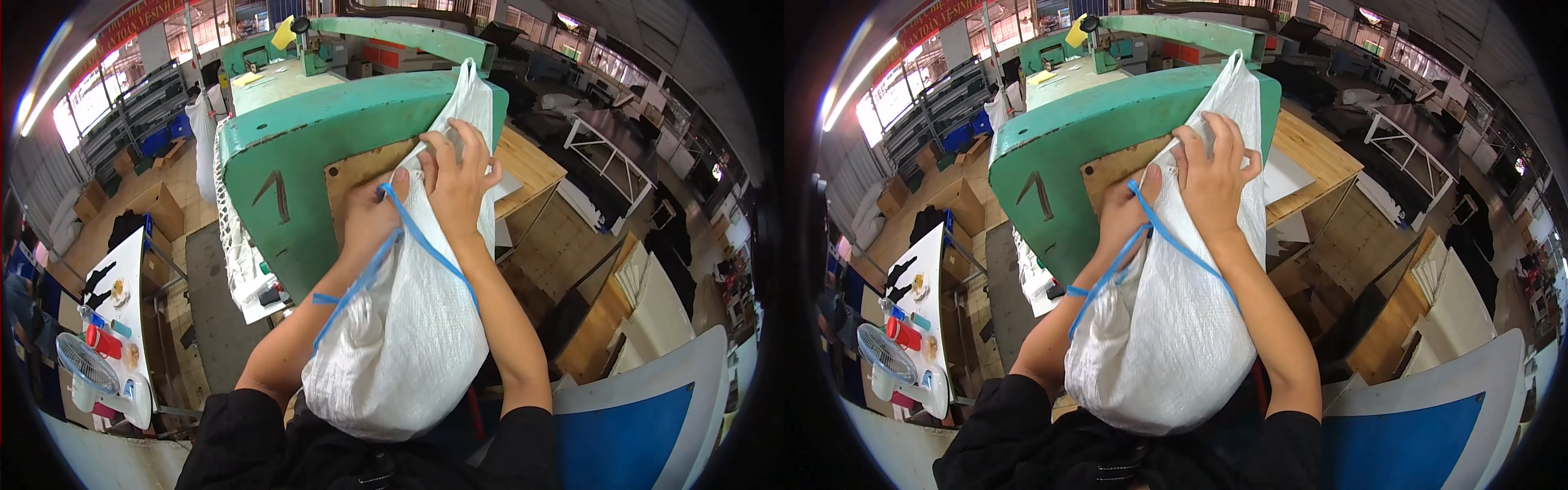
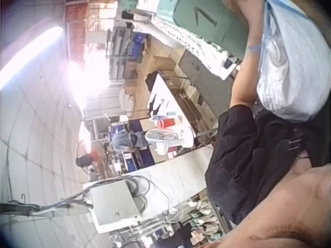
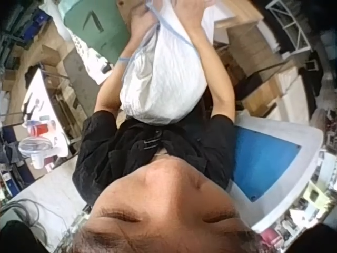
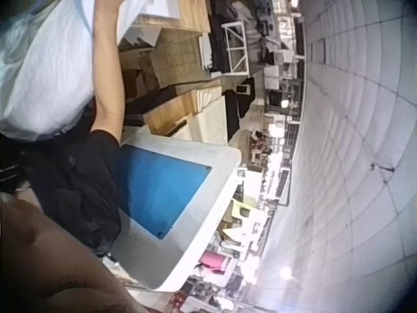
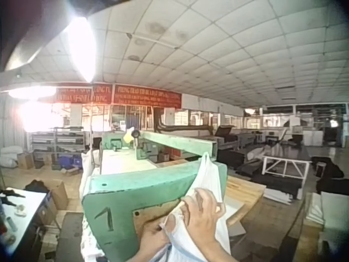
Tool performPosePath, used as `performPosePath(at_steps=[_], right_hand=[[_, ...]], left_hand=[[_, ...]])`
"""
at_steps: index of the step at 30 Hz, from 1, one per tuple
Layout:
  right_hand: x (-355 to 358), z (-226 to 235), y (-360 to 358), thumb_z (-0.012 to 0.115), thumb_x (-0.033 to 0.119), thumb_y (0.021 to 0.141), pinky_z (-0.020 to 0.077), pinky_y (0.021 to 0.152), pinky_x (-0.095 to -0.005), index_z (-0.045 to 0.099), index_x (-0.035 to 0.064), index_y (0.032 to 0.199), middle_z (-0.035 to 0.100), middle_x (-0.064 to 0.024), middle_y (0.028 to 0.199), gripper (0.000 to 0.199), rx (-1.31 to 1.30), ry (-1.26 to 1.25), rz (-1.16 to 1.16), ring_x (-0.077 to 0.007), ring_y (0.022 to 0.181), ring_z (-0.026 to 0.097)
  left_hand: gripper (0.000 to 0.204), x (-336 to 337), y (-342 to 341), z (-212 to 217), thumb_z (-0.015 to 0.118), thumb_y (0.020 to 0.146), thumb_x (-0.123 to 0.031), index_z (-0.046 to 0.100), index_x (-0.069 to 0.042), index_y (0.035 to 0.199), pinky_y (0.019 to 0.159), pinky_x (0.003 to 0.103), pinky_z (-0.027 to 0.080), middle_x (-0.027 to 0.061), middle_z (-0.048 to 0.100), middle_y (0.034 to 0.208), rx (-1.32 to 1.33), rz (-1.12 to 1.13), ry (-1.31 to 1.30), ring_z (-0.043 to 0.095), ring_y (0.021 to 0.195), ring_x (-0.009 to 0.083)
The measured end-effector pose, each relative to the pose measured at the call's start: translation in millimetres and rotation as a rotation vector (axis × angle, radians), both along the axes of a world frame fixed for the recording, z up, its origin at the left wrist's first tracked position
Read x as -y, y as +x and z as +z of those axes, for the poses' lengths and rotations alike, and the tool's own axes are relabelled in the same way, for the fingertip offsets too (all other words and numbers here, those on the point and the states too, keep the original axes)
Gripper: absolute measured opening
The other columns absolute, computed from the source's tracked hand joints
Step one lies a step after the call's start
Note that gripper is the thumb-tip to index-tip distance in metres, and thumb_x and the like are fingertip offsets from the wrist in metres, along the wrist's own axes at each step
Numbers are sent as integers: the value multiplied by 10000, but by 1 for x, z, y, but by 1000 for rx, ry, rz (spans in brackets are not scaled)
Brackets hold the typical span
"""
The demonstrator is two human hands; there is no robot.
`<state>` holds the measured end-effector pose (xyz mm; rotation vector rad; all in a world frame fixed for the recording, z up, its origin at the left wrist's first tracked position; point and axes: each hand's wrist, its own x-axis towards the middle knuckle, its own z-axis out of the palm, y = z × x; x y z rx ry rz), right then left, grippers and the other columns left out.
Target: Tying and securing a large white bag to a machine using blue plastic strips.
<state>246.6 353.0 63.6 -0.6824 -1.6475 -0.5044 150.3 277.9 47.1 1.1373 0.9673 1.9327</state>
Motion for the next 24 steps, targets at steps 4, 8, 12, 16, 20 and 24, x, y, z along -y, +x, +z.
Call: performPosePath(at_steps=[4,8,12,16,20,24], right_hand=[[3,-1,4,651,153,887,249,969,-472,631,218,1102,499,-66,1322,225,0,-69,15,-261,1273,463],[4,4,1,559,36,904,287,1010,-457,625,138,1076,526,-97,1289,211,5,-71,242,-293,1253,479],[-35,-9,5,463,-89,901,403,1048,-359,602,33,1038,589,-137,1227,231,-479,-329,1044,-264,1184,540],[-41,-12,13,564,-65,875,387,1077,-356,626,27,1092,588,-142,1273,244,-357,-363,1049,-245,1215,530],[-44,10,47,669,22,809,361,1107,-396,665,44,1151,601,-134,1285,343,-27,-351,958,-278,1255,517],[-27,47,58,716,176,786,322,1133,-435,659,60,1210,596,-148,1318,443,158,-28,714,-311,1300,496]], left_hand=[[318,1,3,-4,622,1000,-358,705,-56,944,605,212,410,-65,616,757,19,-127,-82,508,692,20],[319,6,-5,3,675,965,-347,674,-29,936,605,210,407,-55,603,777,49,-342,-147,501,693,25],[284,3,15,14,769,868,-303,656,-43,848,568,205,376,-67,585,748,-332,-153,-28,471,650,23],[237,-1,6,21,771,871,-247,690,-32,811,516,226,370,-65,575,666,-305,-151,-166,456,586,20],[169,-7,11,7,756,886,-186,725,-22,866,506,225,355,-60,598,677,-185,-168,-72,469,586,9],[186,-1,-7,4,750,888,-201,728,-16,879,529,226,384,-50,623,706,-257,-39,-90,501,609,22]])
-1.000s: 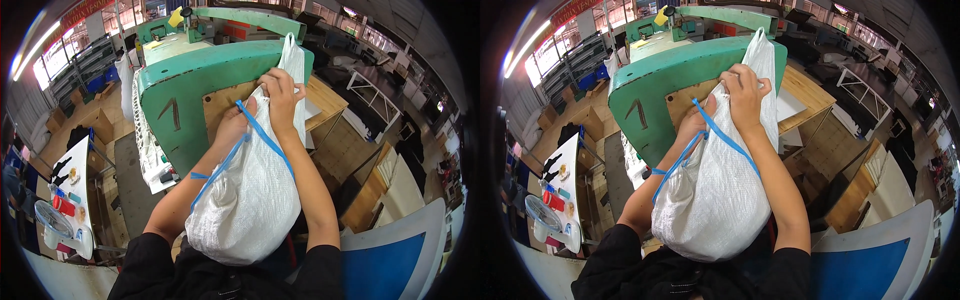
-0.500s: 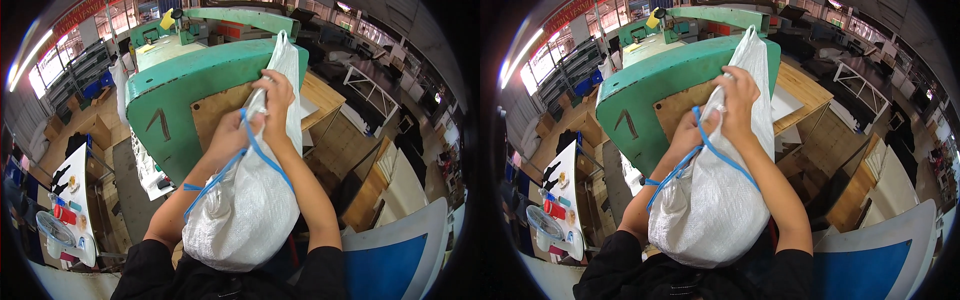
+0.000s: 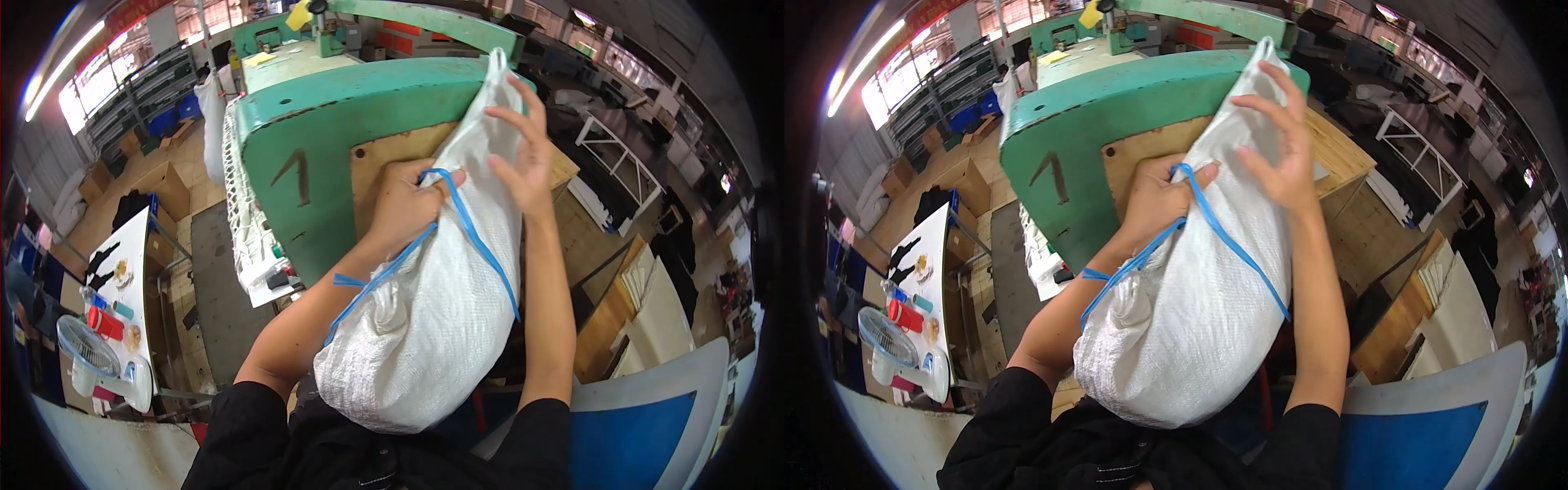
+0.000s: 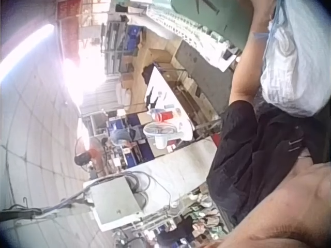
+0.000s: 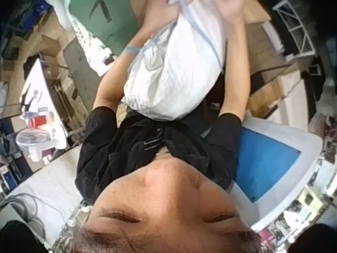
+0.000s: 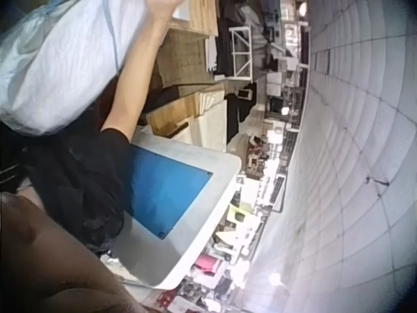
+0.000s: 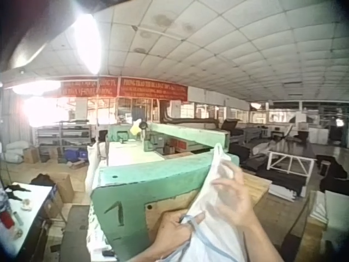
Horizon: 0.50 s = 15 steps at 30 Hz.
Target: Tying and securing a large white bag to a machine using blue plastic strips.
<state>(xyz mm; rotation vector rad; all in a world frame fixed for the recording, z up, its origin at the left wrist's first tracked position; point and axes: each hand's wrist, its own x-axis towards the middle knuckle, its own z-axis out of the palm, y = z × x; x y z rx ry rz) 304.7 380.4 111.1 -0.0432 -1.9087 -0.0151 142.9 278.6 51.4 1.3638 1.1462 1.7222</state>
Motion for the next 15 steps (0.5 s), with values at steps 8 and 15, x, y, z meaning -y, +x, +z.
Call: performPosePath(at_steps=[8,15], right_hand=[[-13,31,35,689,236,856,321,1099,-468,646,25,1155,646,-166,1171,368,737,-97,-132,-337,1181,549],[-48,28,2,768,89,807,377,1034,-357,586,21,1091,604,-110,1088,345,850,-575,-35,-262,1107,557]], left_hand=[[203,-11,12,6,693,854,-206,708,-4,870,796,431,492,214,687,837,-46,-42,323,657,845,294],[219,-8,-1,-28,702,822,-146,641,9,964,816,453,451,216,596,943,-241,419,336,573,932,394]])
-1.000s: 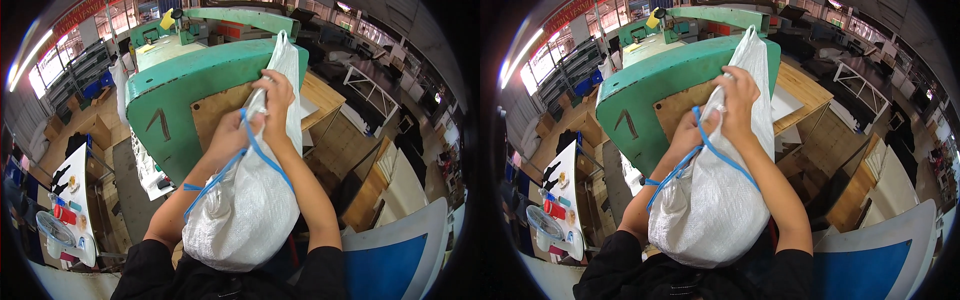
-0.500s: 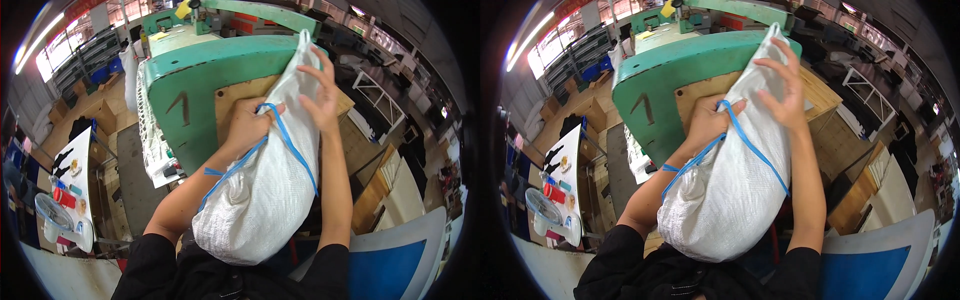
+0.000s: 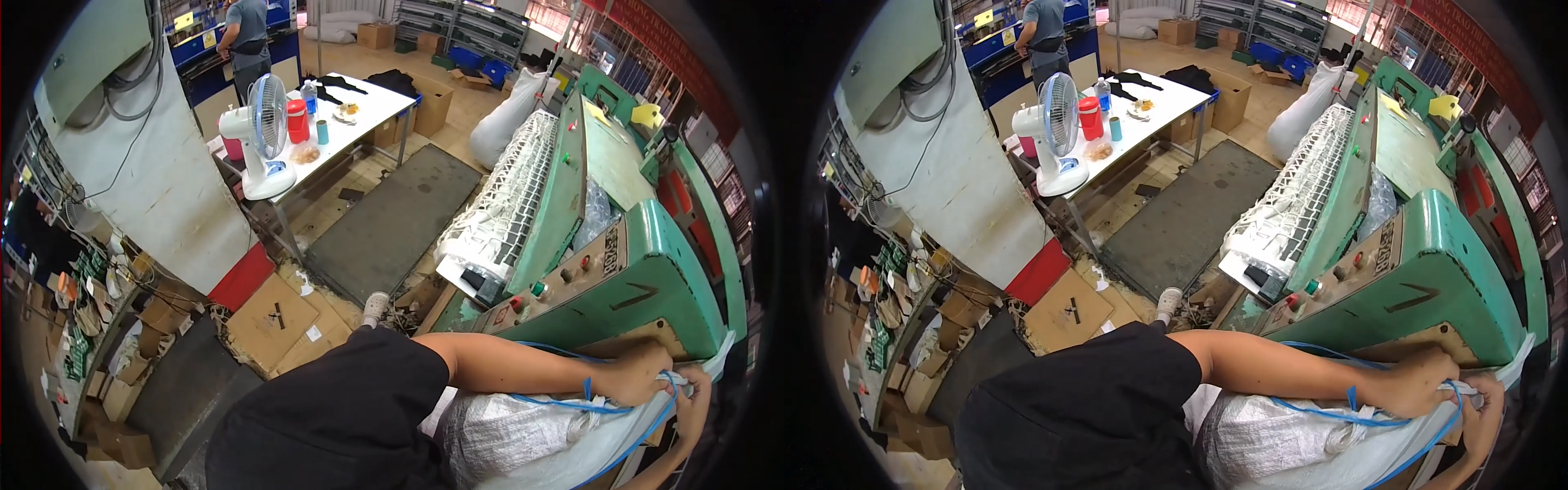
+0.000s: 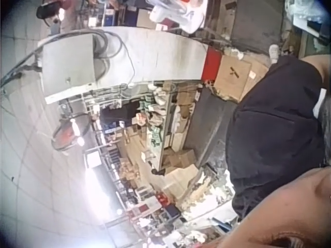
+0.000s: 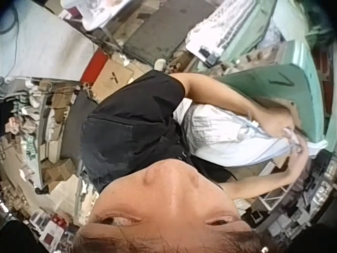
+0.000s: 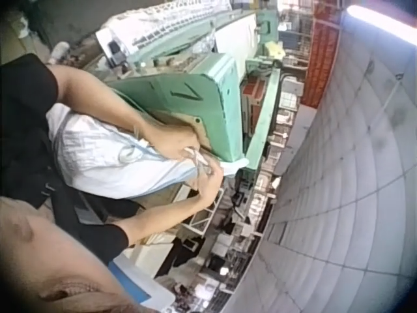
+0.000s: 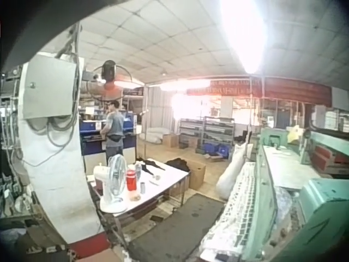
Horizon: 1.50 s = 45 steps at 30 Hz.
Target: Tying and securing a large white bag to a machine using blue plastic strips.
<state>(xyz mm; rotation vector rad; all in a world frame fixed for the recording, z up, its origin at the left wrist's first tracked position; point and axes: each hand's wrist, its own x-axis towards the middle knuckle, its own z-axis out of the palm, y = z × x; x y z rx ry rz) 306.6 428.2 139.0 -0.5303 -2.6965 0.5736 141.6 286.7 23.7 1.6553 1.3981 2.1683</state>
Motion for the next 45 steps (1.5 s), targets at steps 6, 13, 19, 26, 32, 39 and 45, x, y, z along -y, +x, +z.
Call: performPosePath(at_steps=[6,13,19,26,32,39,45], right_hand=[[-12,-3,6,725,31,796,371,1039,-377,556,22,1058,589,-113,1055,312,-66,188,172,-242,1062,550],[-22,-17,10,680,31,776,390,972,-341,542,29,1053,560,-76,1032,309,-197,98,226,-194,987,531],[-24,-7,12,686,60,830,405,954,-312,549,23,1083,562,-67,1058,290,-79,-98,129,-176,1003,535],[-1,-2,7,700,39,836,409,954,-313,550,6,1114,569,-73,1076,318,-36,-147,82,-176,1011,543],[-13,-13,12,659,-43,817,421,925,-301,538,8,1099,561,-69,1048,311,-97,-42,68,-171,991,547],[6,-9,5,653,-65,816,431,926,-300,535,10,1106,582,-78,1044,322,-108,-98,68,-176,989,560],[14,-23,2,657,-31,821,286,1128,-468,542,15,1087,614,-106,1042,294,-82,351,-16,-267,980,592]], left_hand=[[297,50,1,32,724,794,-150,605,61,966,699,472,481,254,593,910,-54,-146,-161,595,876,416],[333,62,6,53,683,776,-93,601,133,1007,668,476,500,312,574,1019,-581,235,55,637,784,445],[201,42,14,57,586,709,-19,666,109,842,778,460,488,293,602,983,-448,-220,79,607,892,417],[89,16,3,31,623,726,2,703,28,753,739,448,487,207,589,822,-243,-14,62,586,796,379],[28,24,2,39,684,718,33,660,42,728,720,464,472,210,607,839,-99,-21,121,615,834,385],[191,31,7,48,673,774,23,567,40,932,756,491,453,268,600,930,164,-137,13,579,900,456],[144,-8,8,12,611,812,-17,561,49,929,735,503,460,273,609,888,-112,-4,20,587,843,480]])
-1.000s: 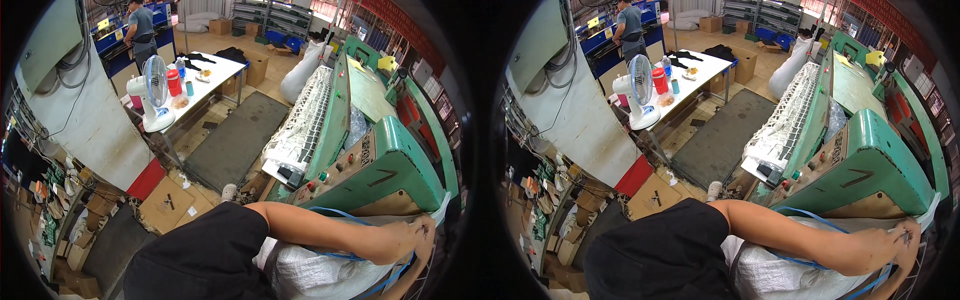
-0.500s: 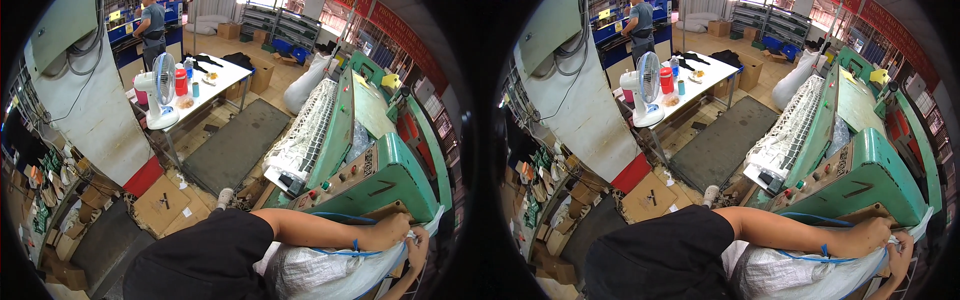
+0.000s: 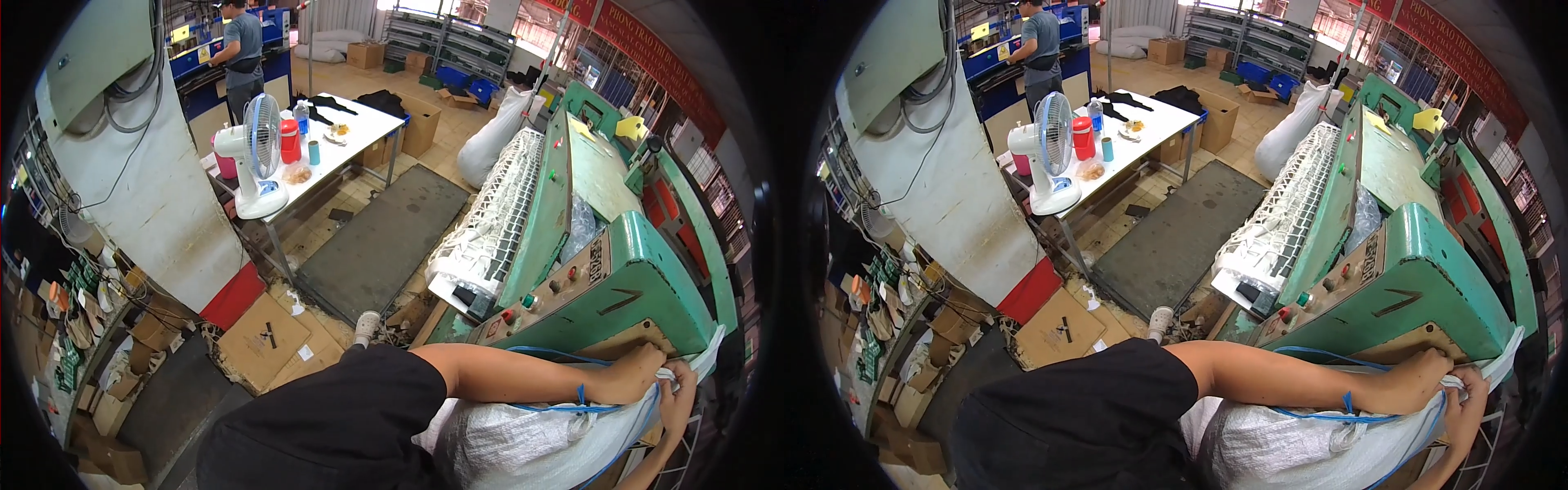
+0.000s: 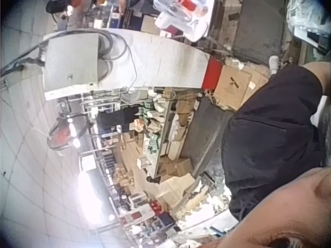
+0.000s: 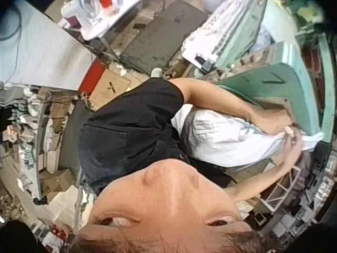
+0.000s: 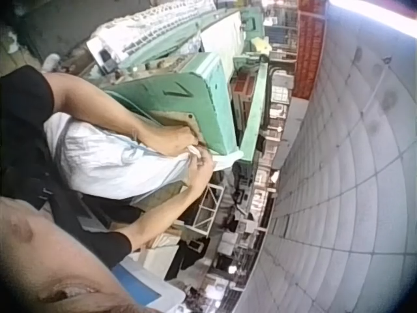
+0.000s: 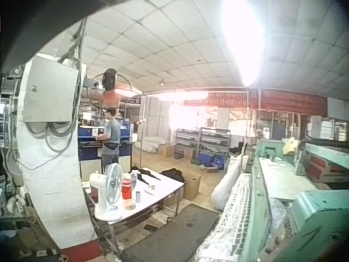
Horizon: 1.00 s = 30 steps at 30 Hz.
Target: Tying and securing a large white bag to a machine using blue plastic strips.
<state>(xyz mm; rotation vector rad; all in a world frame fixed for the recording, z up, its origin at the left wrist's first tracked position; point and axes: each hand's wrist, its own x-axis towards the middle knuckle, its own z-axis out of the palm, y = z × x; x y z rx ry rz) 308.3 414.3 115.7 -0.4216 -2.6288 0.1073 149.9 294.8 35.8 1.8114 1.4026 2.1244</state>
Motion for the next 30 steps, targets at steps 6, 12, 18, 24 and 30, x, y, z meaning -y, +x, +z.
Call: performPosePath(at_steps=[6,12,18,24,30], right_hand=[[25,5,-4,612,-54,822,253,1137,-465,527,1,1163,579,-129,1025,356,59,111,-13,-315,997,555],[38,2,-4,547,-121,825,393,957,-332,476,-13,1228,484,-146,1073,423,-100,-123,-41,-290,1031,479],[46,-4,-12,516,-116,863,392,979,-329,460,-11,1292,475,-144,1115,445,-102,-2,-66,-286,1076,487],[50,-6,12,538,-86,842,429,994,-380,563,-51,1201,599,-185,1109,361,-206,27,-206,-334,1130,582],[60,-18,-32,597,-22,729,465,838,-426,677,8,990,659,-175,956,275,-165,313,-153,-378,946,607]], left_hand=[[213,-7,2,-9,621,800,-59,561,65,962,682,510,485,269,609,813,-195,83,-63,611,750,460],[243,-9,7,-4,604,799,-85,559,71,980,647,472,528,233,644,798,-348,199,-125,660,696,393],[272,-19,5,-3,616,784,-114,565,61,985,636,462,554,211,671,766,-296,274,-186,684,655,359],[184,-21,23,2,625,757,-136,663,38,803,627,475,557,221,671,719,-365,265,-182,697,684,369],[178,-25,-13,9,617,840,-170,769,-88,796,658,437,588,165,729,823,-441,350,-422,731,795,317]])
